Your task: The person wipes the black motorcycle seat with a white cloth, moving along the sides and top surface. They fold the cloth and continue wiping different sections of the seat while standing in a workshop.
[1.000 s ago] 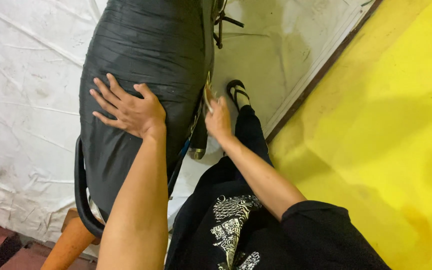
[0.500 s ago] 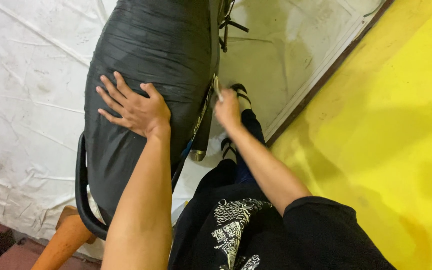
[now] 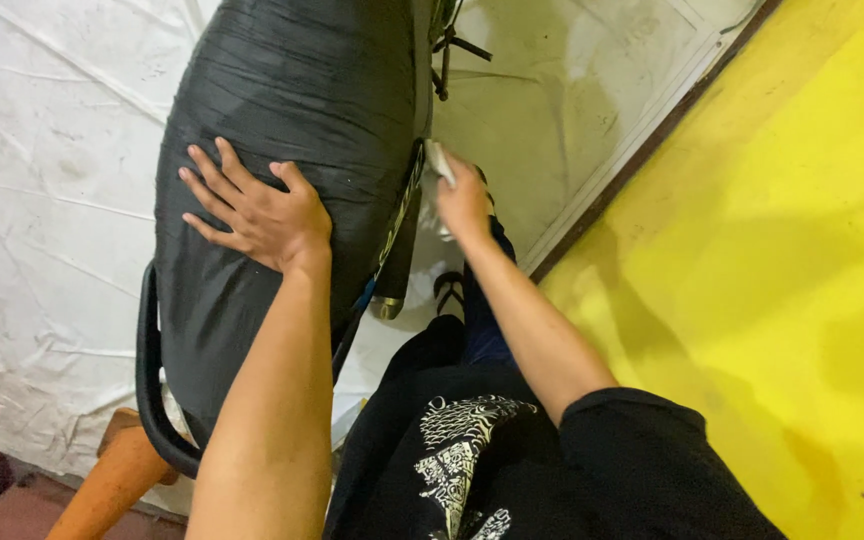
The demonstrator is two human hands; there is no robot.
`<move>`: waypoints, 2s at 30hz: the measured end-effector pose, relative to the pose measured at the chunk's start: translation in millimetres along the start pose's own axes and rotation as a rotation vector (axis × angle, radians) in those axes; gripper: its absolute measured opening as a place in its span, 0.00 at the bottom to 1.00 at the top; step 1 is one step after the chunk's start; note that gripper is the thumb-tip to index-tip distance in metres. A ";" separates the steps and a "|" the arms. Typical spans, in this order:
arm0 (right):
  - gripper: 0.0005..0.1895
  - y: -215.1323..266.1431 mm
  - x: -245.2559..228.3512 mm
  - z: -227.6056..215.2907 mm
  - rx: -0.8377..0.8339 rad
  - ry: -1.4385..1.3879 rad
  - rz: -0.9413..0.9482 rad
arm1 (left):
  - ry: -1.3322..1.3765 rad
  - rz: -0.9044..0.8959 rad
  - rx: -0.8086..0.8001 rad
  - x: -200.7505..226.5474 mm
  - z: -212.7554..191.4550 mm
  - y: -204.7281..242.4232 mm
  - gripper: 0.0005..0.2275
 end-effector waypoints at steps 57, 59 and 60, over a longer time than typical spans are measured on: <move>0.13 65.5 80.9 14.5 0.113 0.068 0.031 | -0.025 0.002 0.013 -5.1 10.6 1.2 0.26; 0.14 27.9 74.7 14.0 0.131 -0.061 0.043 | -0.014 0.004 0.022 -3.4 9.5 -1.3 0.26; 0.18 14.5 73.6 12.9 0.139 -0.186 0.069 | -0.012 0.005 0.017 -5.2 8.2 1.1 0.27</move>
Point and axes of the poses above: each hand's wrist, its own y-axis away from the middle knuckle, its own z-axis out of the palm, x = y × z, the point moved 7 cm from there along -y, towards the middle knuckle, and after that the axes turned 3 degrees about -z, right-handed, at the moved point
